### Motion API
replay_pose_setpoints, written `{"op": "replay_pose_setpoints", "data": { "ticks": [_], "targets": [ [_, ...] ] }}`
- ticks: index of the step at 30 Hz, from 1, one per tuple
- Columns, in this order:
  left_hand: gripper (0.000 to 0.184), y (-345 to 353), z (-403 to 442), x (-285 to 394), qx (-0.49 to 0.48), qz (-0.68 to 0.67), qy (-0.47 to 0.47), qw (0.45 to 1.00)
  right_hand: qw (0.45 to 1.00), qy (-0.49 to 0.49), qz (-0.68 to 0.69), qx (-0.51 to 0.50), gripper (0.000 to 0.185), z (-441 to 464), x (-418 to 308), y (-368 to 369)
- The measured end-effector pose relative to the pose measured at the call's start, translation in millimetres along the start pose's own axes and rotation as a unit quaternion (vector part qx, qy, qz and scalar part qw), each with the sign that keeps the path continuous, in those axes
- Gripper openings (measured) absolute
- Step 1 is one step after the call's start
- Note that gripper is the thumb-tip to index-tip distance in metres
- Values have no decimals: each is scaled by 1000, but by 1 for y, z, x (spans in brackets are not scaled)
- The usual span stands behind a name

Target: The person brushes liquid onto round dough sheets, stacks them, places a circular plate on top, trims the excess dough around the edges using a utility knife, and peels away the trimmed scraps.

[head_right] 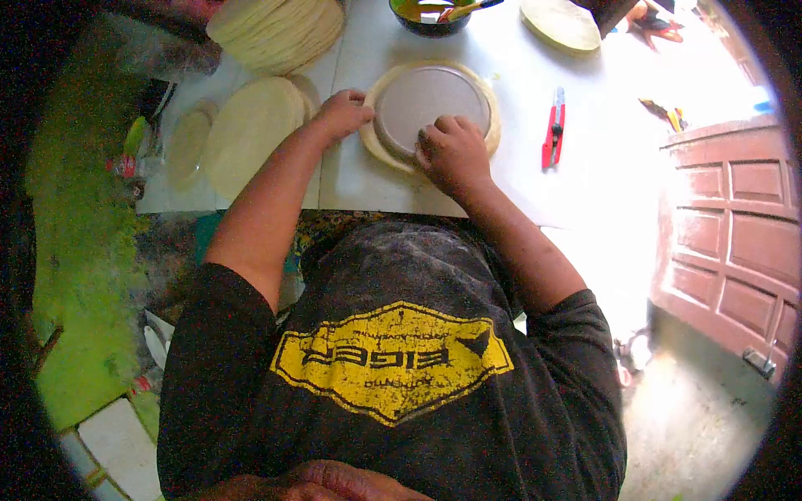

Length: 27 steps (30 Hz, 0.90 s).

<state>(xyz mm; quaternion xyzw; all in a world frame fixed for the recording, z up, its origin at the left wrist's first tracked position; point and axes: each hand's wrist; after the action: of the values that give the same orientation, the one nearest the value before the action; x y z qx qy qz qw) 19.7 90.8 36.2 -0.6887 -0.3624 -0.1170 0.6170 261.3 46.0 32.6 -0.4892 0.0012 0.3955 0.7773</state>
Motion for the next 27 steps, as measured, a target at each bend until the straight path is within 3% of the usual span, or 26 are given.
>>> {"op": "replay_pose_setpoints", "data": {
  "ticks": [1,3,4,6,7,10,11,12,13,14,15,16,17,18,19,20,21,22,24,25,27],
  "targets": [
    [50,0,4,-3,-2,2,1,1000,1000,1,5,-3,13,-1,1,0],
    [51,0,13,-5,-66,-164,-78,981,1000,5,13,4,14,-3,1,-1],
    [51,3,15,-6,-67,-163,-78,981,1000,7,22,10,15,-3,2,-2],
    [62,-2,3,20,-75,-336,-100,934,999,24,39,-3,14,0,3,-5],
    [62,-3,-4,34,-78,-335,-101,933,997,40,57,-18,15,0,3,-5],
    [66,8,-17,79,-138,-370,-33,918,980,122,138,-70,27,9,18,-3],
    [65,18,-17,90,-141,-365,62,918,981,124,135,-69,27,12,11,-7],
    [64,20,-20,100,-144,-357,155,910,894,275,353,0,33,16,-3,-14],
    [64,18,-23,108,-151,-358,158,908,735,402,542,73,40,20,-11,-22],
    [62,10,-31,121,-197,-360,144,900,669,439,597,49,44,18,-7,-31],
    [60,7,-35,132,-246,-361,132,890,670,443,592,61,44,19,-2,-33],
    [55,15,-19,124,-262,-342,180,884,650,465,597,67,40,21,6,-34],
    [55,13,-22,118,-151,-237,239,929,629,488,600,75,36,19,12,-37],
    [56,10,-24,113,-36,-130,296,946,672,504,536,82,29,22,12,-52],
    [57,20,-13,90,17,-21,375,927,671,512,526,103,29,25,14,-73],
    [59,32,-3,71,74,84,449,887,750,481,450,55,29,28,16,-94],
    [61,35,-7,68,50,125,410,902,816,447,367,-1,28,31,19,-114],
    [63,33,-20,63,27,169,368,914,836,429,343,-15,30,33,22,-135],
    [65,32,-21,61,15,165,370,914,918,314,241,-1,38,33,21,-185],
    [67,33,-21,61,11,167,359,918,939,248,234,40,38,31,16,-208],
    [68,34,-18,57,20,154,376,914,902,324,280,55,39,15,8,-266]
  ]
}}
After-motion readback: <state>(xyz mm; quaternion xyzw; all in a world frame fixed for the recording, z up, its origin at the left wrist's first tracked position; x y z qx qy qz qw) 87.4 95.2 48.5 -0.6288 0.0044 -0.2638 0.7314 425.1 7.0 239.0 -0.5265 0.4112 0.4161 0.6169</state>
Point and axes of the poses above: each hand's wrist, its own z-axis towards the middle knuckle, its own y-axis out of the palm, x = y × z, and after that the axes turned 10 degrees about x, right-handed
